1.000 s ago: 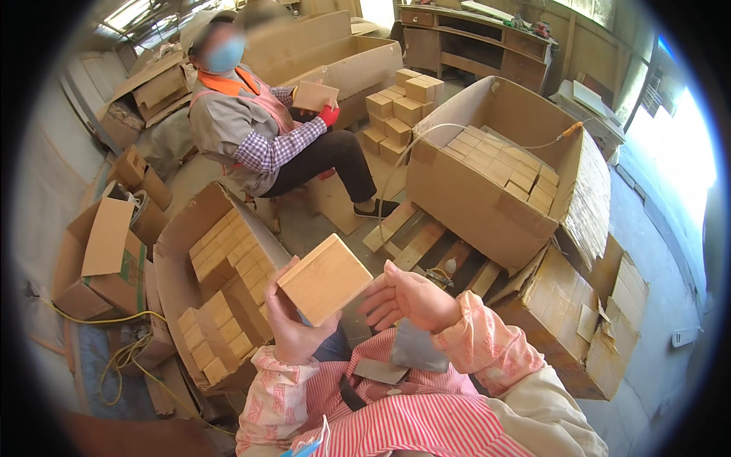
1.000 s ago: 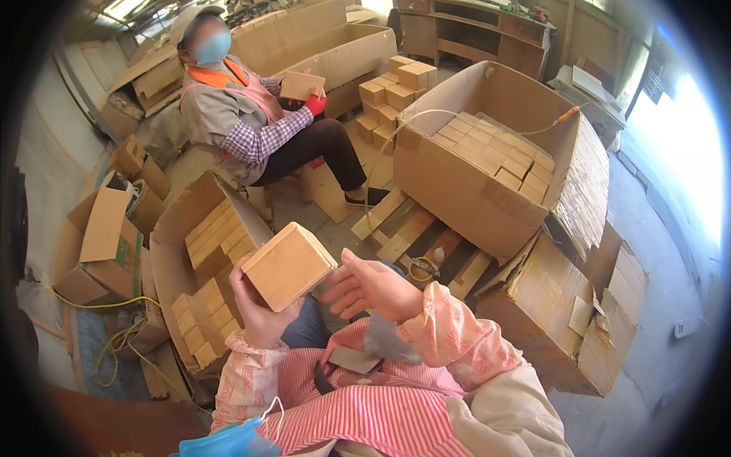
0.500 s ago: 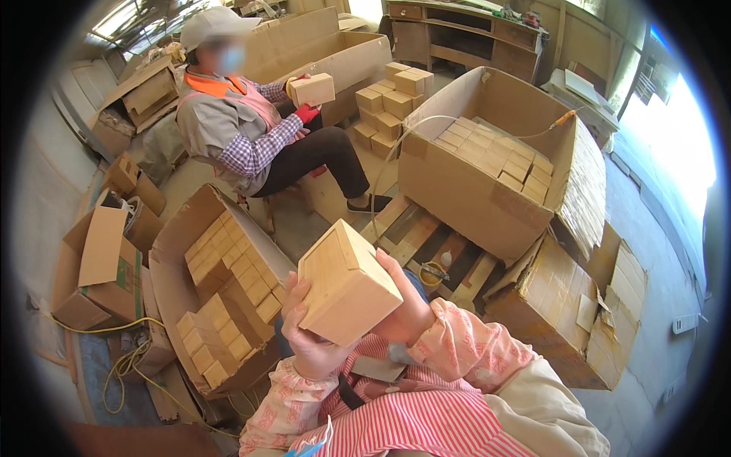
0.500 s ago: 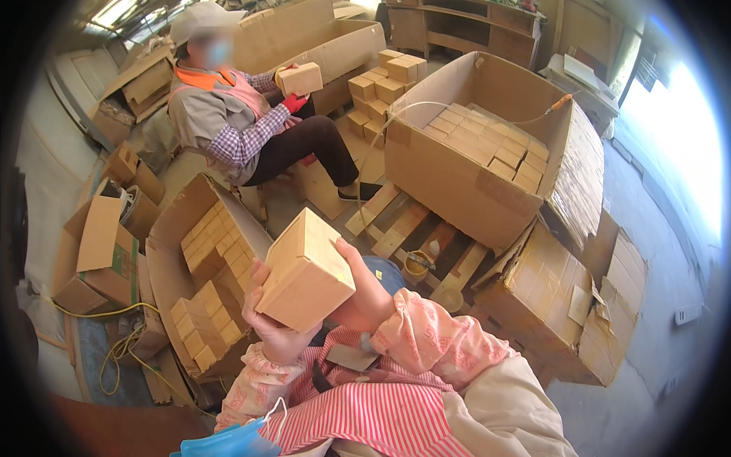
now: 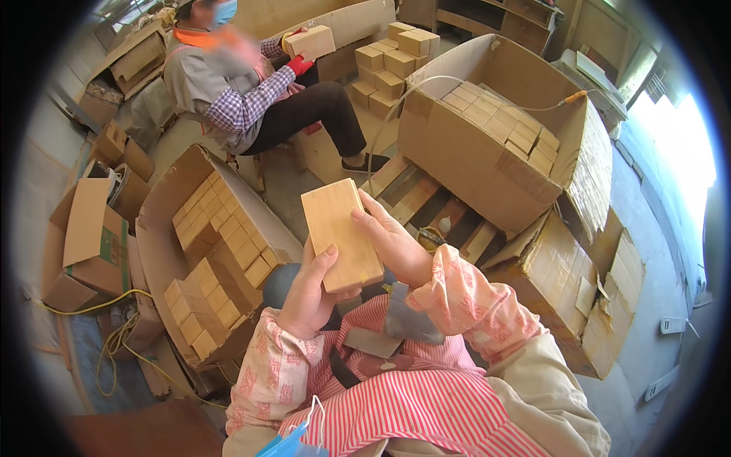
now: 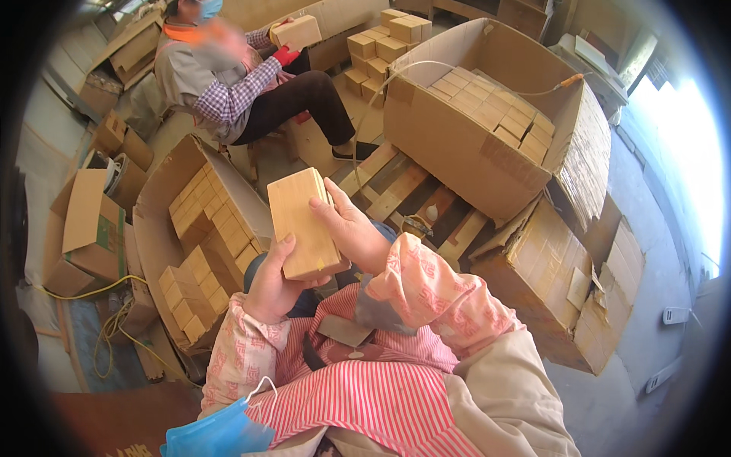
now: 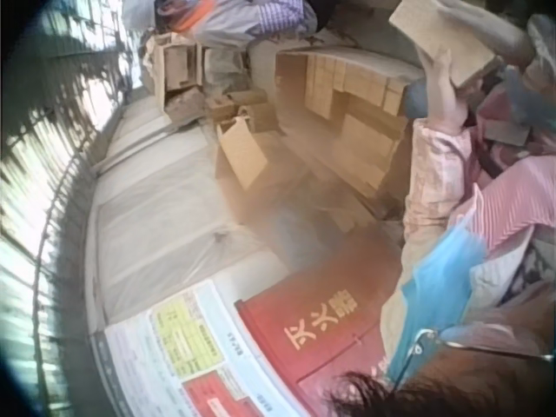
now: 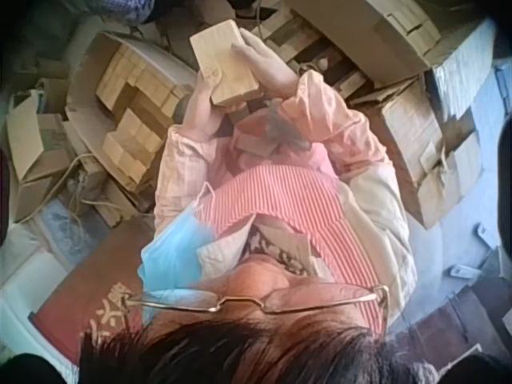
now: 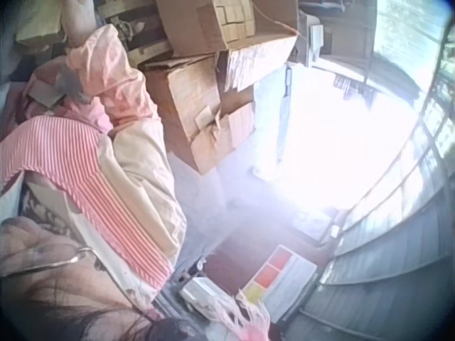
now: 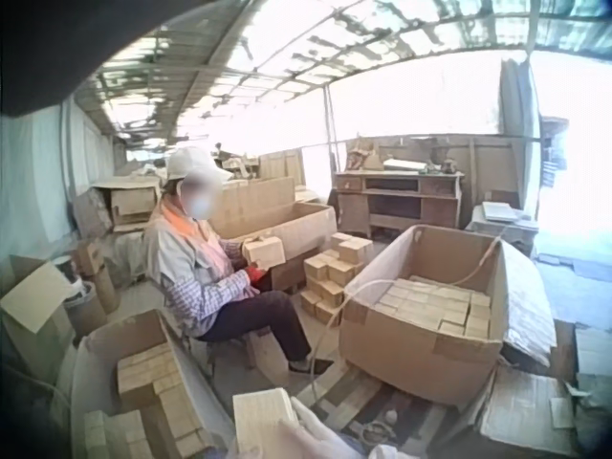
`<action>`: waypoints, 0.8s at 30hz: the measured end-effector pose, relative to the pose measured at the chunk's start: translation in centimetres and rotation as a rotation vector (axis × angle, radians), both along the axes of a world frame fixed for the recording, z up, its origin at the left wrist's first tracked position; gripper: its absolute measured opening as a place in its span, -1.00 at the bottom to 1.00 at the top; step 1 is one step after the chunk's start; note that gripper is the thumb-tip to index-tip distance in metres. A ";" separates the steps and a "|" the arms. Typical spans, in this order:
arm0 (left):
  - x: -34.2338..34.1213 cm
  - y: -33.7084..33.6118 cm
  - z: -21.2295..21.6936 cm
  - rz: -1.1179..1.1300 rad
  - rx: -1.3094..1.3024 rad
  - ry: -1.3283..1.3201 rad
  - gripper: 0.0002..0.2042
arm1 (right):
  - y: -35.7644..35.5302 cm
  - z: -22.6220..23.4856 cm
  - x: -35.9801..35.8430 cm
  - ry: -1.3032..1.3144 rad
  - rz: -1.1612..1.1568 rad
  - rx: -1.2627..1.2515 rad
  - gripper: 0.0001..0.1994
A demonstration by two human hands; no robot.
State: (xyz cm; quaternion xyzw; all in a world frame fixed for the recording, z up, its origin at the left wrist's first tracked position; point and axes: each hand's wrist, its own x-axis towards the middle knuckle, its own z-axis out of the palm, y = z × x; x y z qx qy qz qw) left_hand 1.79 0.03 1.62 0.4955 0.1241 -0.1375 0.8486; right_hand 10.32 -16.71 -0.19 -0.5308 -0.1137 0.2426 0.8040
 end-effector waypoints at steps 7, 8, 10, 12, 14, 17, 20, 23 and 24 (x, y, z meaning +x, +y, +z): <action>1.2 -0.3 -2.6 0.236 -0.052 0.115 -0.43 | -4.3 -0.1 -0.8 -0.789 -0.371 -0.538 -0.79; 1.2 -0.3 -2.8 0.250 -0.047 0.125 -0.43 | -4.6 -0.2 -1.4 -0.885 -0.380 -0.565 -0.82; 1.4 -0.5 -3.1 0.278 -0.034 0.138 -0.43 | -4.8 -0.4 -2.0 -1.121 -0.398 -0.674 -0.80; 1.5 -0.7 -3.3 0.279 -0.023 0.136 -0.42 | -4.4 -0.5 -2.2 -1.276 -0.437 -0.765 -0.76; 1.5 -1.0 -3.4 0.279 -0.016 0.128 -0.41 | -3.9 -0.6 -2.0 -1.361 -0.461 -0.814 -0.74; 1.5 -1.2 -3.6 0.289 -0.015 0.115 -0.39 | -3.4 -0.5 -1.7 -1.461 -0.456 -0.852 -0.71; 1.6 -1.4 -3.9 0.295 -0.015 0.111 -0.38 | -3.3 -0.4 -1.5 -1.523 -0.436 -0.854 -0.70; 1.7 -1.7 -4.0 0.296 0.010 0.110 -0.37 | -3.3 -0.3 -1.2 -1.528 -0.384 -0.848 -0.70; 1.7 -1.8 -4.0 0.301 0.026 0.110 -0.37 | -3.2 -0.3 -1.1 -1.520 -0.377 -0.844 -0.72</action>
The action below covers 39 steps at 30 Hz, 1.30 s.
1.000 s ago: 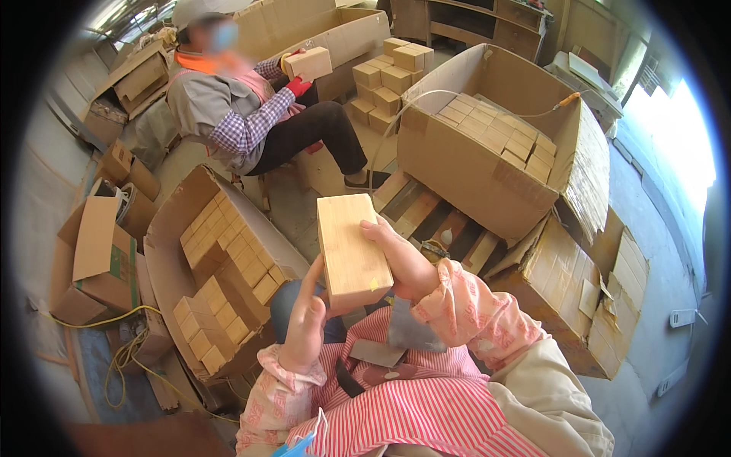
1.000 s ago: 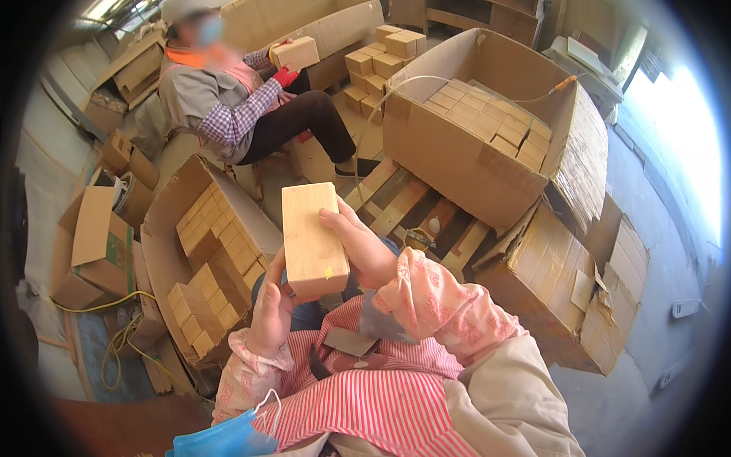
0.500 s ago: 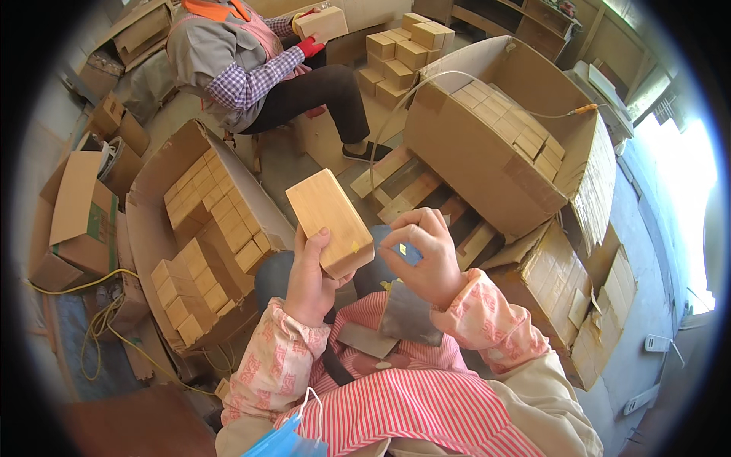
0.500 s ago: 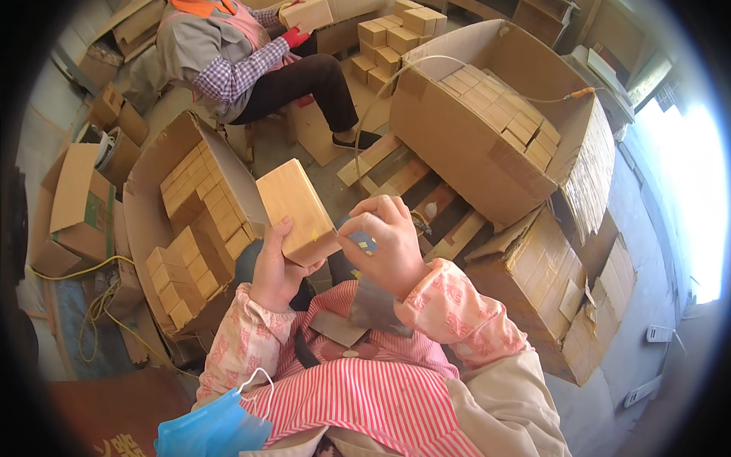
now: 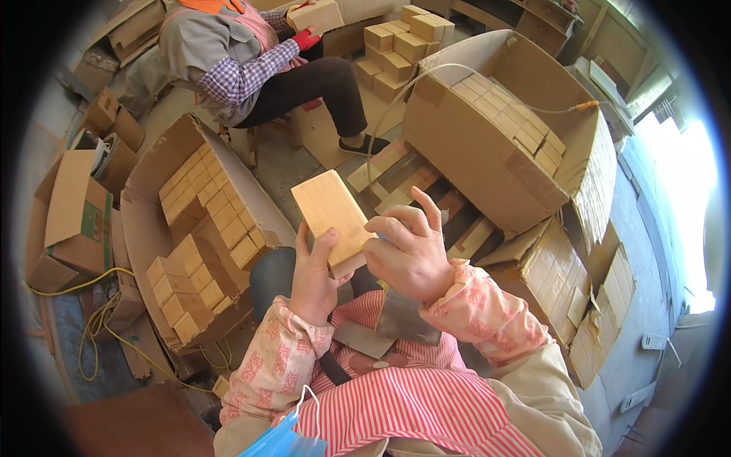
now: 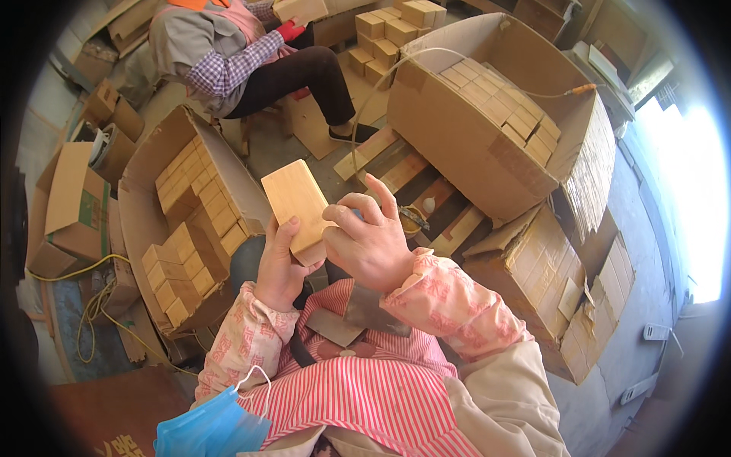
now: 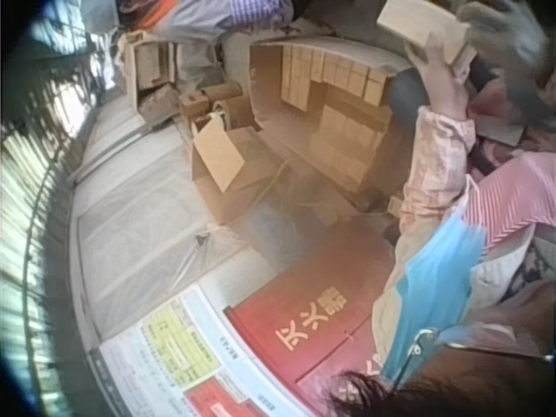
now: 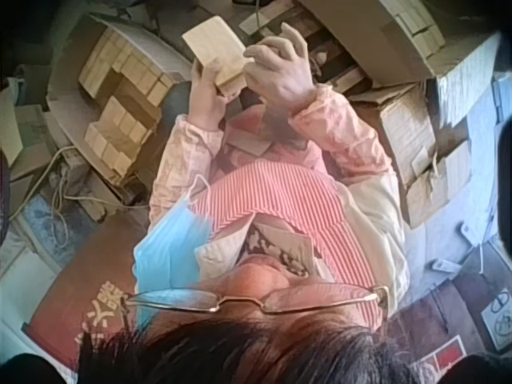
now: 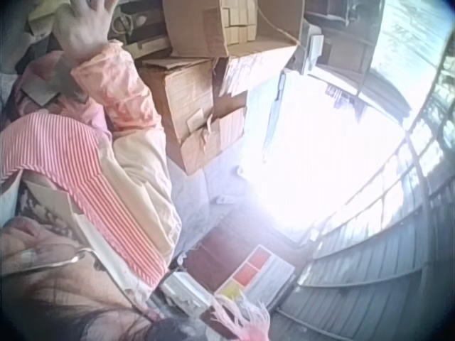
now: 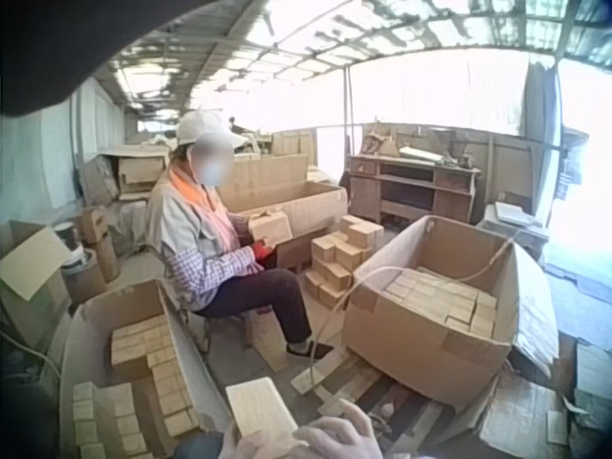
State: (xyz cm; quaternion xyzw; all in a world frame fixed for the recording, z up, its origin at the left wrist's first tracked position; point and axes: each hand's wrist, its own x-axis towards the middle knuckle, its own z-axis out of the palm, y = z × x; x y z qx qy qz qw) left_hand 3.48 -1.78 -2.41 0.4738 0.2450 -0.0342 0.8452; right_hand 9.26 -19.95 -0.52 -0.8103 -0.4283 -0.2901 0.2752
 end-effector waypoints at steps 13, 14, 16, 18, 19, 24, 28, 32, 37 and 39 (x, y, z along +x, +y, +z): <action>0.9 1.9 -1.7 0.037 -0.178 0.197 -0.37 | -3.9 -6.2 2.2 0.142 -0.021 -0.159 -0.94; 0.9 1.9 -1.7 0.021 -0.172 0.197 -0.37 | -4.2 -6.6 2.1 0.162 0.010 -0.172 -0.94; 1.0 1.9 -1.6 0.030 -0.177 0.216 -0.36 | -4.8 -6.9 1.9 0.203 0.050 -0.231 -0.91; 1.1 1.9 -1.4 0.021 -0.178 0.225 -0.35 | -5.3 -6.9 1.8 0.248 0.087 -0.220 -0.92; 1.2 1.8 -1.4 0.020 -0.180 0.225 -0.35 | -5.5 -6.8 1.8 0.271 0.105 -0.215 -0.92; 1.4 1.7 -1.5 0.022 -0.178 0.228 -0.35 | -6.5 -6.6 2.0 0.477 0.072 -0.031 -0.91; 1.6 1.8 -1.7 0.035 -0.182 0.229 -0.35 | -7.5 -6.8 2.4 0.581 0.027 0.034 -0.91; 1.7 2.0 -1.7 0.021 -0.202 0.233 -0.33 | -8.6 -6.8 2.6 0.609 -0.031 0.085 -0.88; 1.7 2.4 -1.8 0.005 -0.237 0.237 -0.29 | -9.3 -6.9 2.3 0.671 -0.101 0.099 -0.88; 1.8 2.5 -1.9 -0.002 -0.244 0.239 -0.29 | -9.6 -7.1 2.2 0.680 -0.117 0.102 -0.87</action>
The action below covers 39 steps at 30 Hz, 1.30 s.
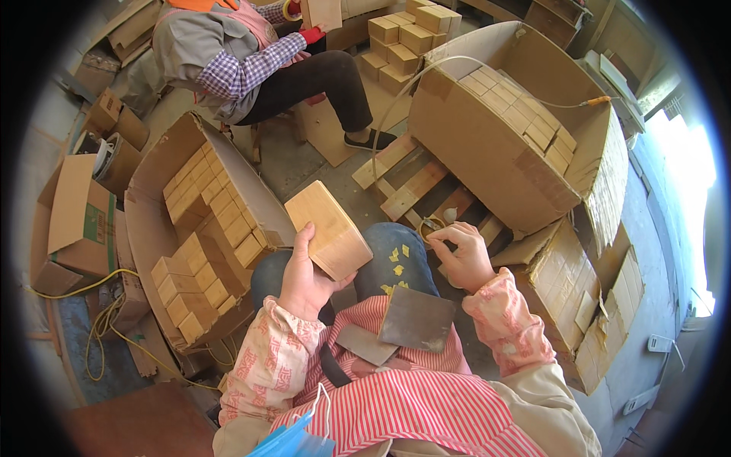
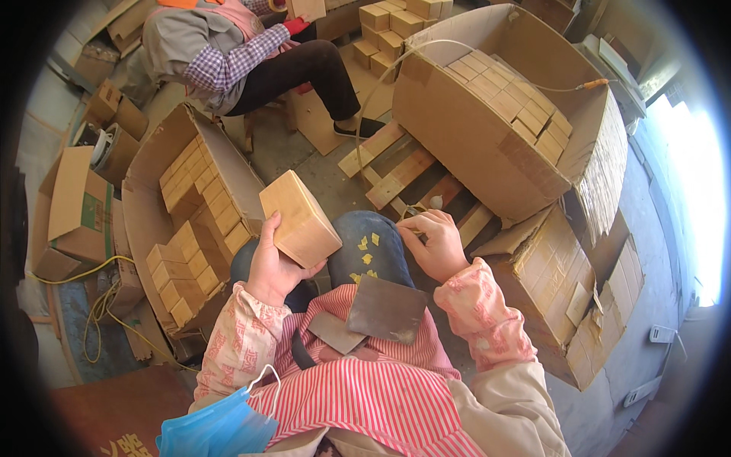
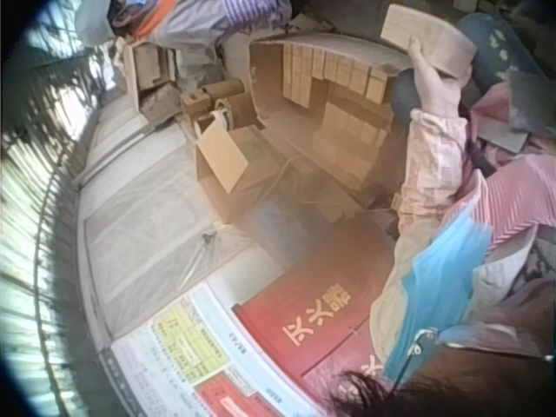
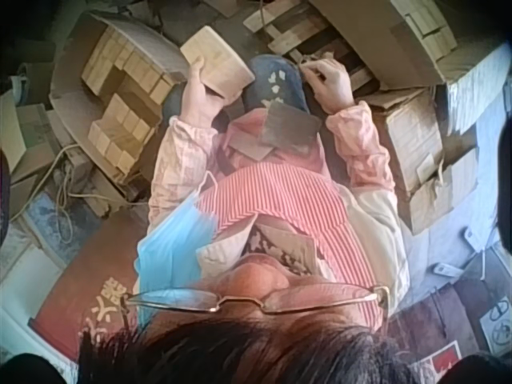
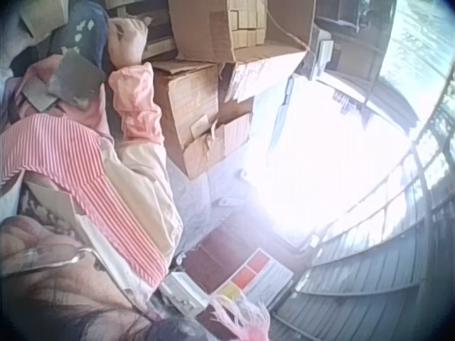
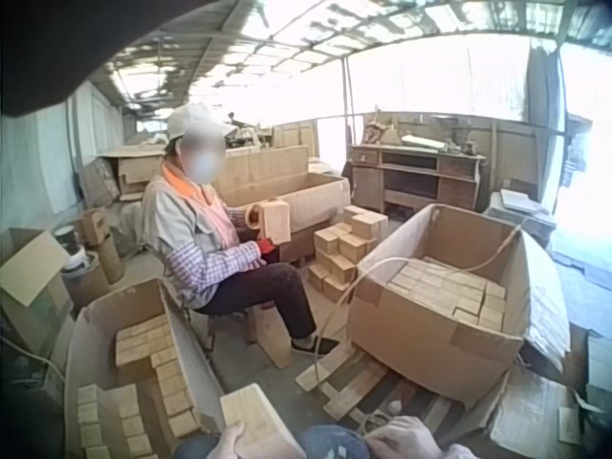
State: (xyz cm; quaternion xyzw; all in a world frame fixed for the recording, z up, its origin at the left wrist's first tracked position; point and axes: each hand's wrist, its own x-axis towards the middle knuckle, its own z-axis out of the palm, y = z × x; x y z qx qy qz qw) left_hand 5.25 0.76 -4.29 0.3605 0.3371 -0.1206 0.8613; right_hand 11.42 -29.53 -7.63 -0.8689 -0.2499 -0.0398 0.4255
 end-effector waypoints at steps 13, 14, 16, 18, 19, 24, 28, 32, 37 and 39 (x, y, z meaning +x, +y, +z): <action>0.1 0.6 -0.5 -0.032 -0.034 0.022 -0.32 | -2.3 -2.2 0.2 0.070 -0.242 0.050 -0.86; 0.1 0.7 -0.6 -0.040 -0.044 0.029 -0.32 | -2.9 -2.8 0.4 0.101 -0.303 0.070 -0.86; 0.0 1.0 -0.6 -0.048 -0.043 0.002 -0.31 | -4.6 -4.5 0.9 0.137 -0.403 0.007 -0.82; 0.0 1.1 -0.6 -0.069 -0.050 -0.003 -0.31 | -5.7 -6.9 1.5 0.171 -0.450 -0.082 -0.80; 0.1 1.1 -0.6 -0.062 -0.046 0.000 -0.31 | -6.0 -8.3 1.7 0.196 -0.448 -0.164 -0.80; 0.1 1.3 -0.8 -0.089 -0.048 -0.002 -0.32 | -4.7 -16.4 3.3 0.243 -0.376 -0.351 -0.78; -0.1 1.7 -1.4 -0.071 -0.040 -0.003 -0.32 | -3.1 -21.8 5.4 0.091 -0.375 -0.618 -0.79; 0.1 1.9 -1.6 -0.098 -0.051 -0.007 -0.32 | -2.0 -22.8 6.7 -0.062 -0.398 -0.862 -0.84; 0.4 1.7 -0.9 -0.115 -0.043 -0.002 -0.35 | -2.2 -14.0 9.5 -0.147 -0.685 0.002 -0.88; 0.6 1.5 -0.8 -0.117 -0.065 -0.004 -0.35 | -4.0 -8.2 11.4 0.219 -0.828 0.528 -0.83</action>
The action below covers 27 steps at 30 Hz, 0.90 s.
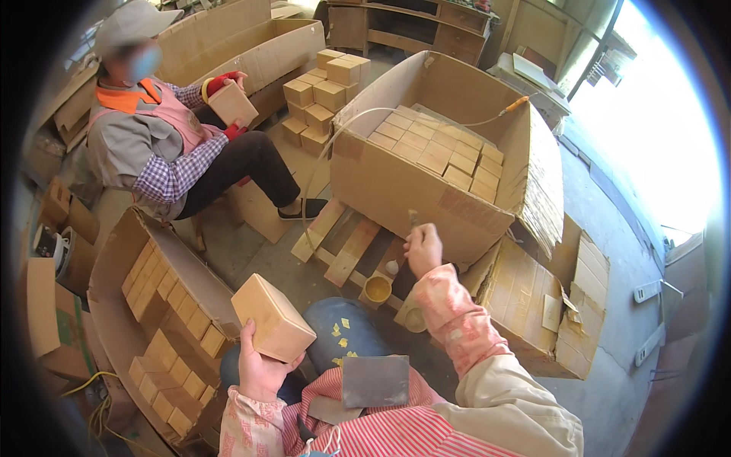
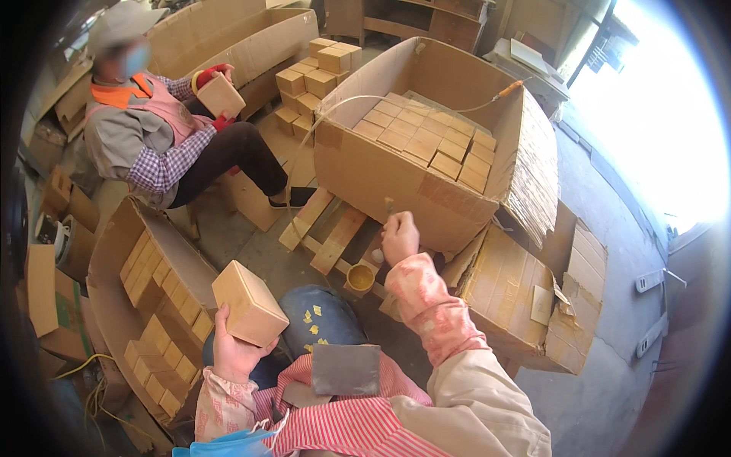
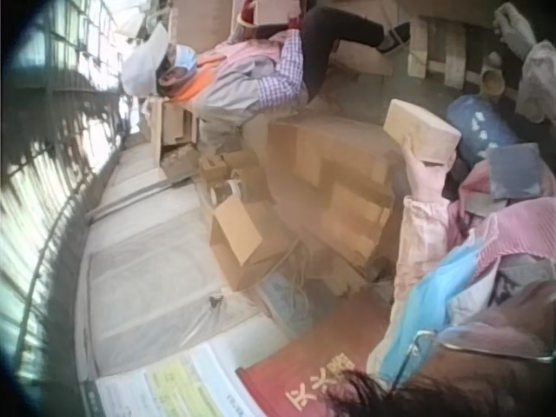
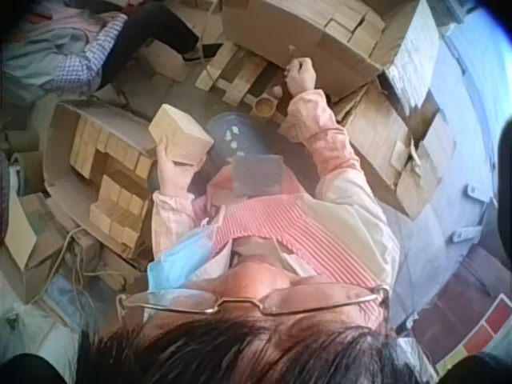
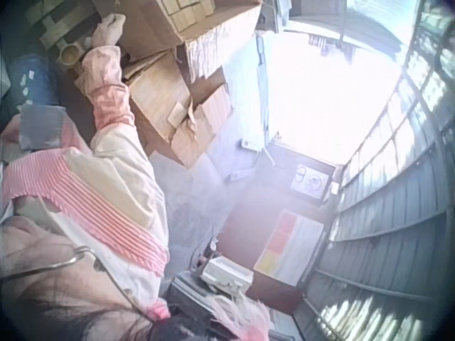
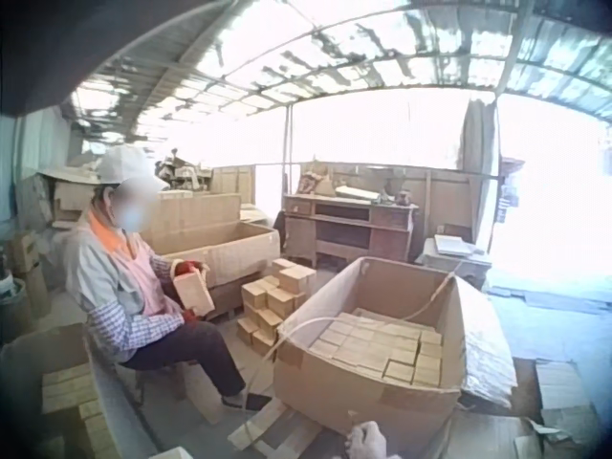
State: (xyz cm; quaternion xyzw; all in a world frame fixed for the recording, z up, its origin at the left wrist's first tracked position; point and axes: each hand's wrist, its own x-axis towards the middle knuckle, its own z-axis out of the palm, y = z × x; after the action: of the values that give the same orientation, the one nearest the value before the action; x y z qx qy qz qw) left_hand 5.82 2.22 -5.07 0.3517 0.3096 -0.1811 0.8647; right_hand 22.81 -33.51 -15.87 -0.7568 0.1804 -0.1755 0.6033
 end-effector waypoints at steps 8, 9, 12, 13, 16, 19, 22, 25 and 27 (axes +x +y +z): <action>-0.4 -0.1 -0.1 0.008 0.061 -0.012 -0.37 | 6.1 12.4 -9.4 -0.417 0.751 -0.518 -0.89; -0.4 -0.2 0.1 0.016 0.065 0.008 -0.38 | 7.1 13.1 -10.3 -0.472 0.799 -0.580 -0.81; -0.4 -0.3 0.5 0.028 0.075 0.021 -0.41 | 9.4 14.3 -12.1 -0.574 0.830 -0.703 -0.67; -0.4 -0.4 0.6 0.035 0.071 0.023 -0.41 | 10.0 14.5 -12.3 -0.594 0.822 -0.739 -0.65; -0.4 -0.6 0.8 0.059 0.069 0.034 -0.41 | 11.1 14.4 -12.2 -0.616 0.815 -0.791 -0.61; -0.4 -0.6 0.6 0.059 0.064 0.035 -0.40 | 11.8 13.9 -11.9 -0.610 0.829 -0.820 -0.60; -0.3 -0.6 0.5 0.055 0.075 0.027 -0.40 | 12.4 13.5 -11.6 -0.612 0.847 -0.818 -0.59; -0.3 -0.7 0.6 0.062 0.111 0.050 -0.40 | 12.8 13.4 -11.3 -0.603 0.871 -0.834 -0.59; -0.2 -0.7 0.6 0.070 0.116 0.060 -0.39 | 13.1 13.4 -11.1 -0.598 0.877 -0.845 -0.62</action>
State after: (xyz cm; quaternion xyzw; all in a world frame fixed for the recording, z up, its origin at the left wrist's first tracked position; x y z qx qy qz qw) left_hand 5.61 1.48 -4.48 0.3848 0.3574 -0.1428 0.8389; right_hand 11.74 -20.42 -2.51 -0.8496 -0.4021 -0.1718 0.2948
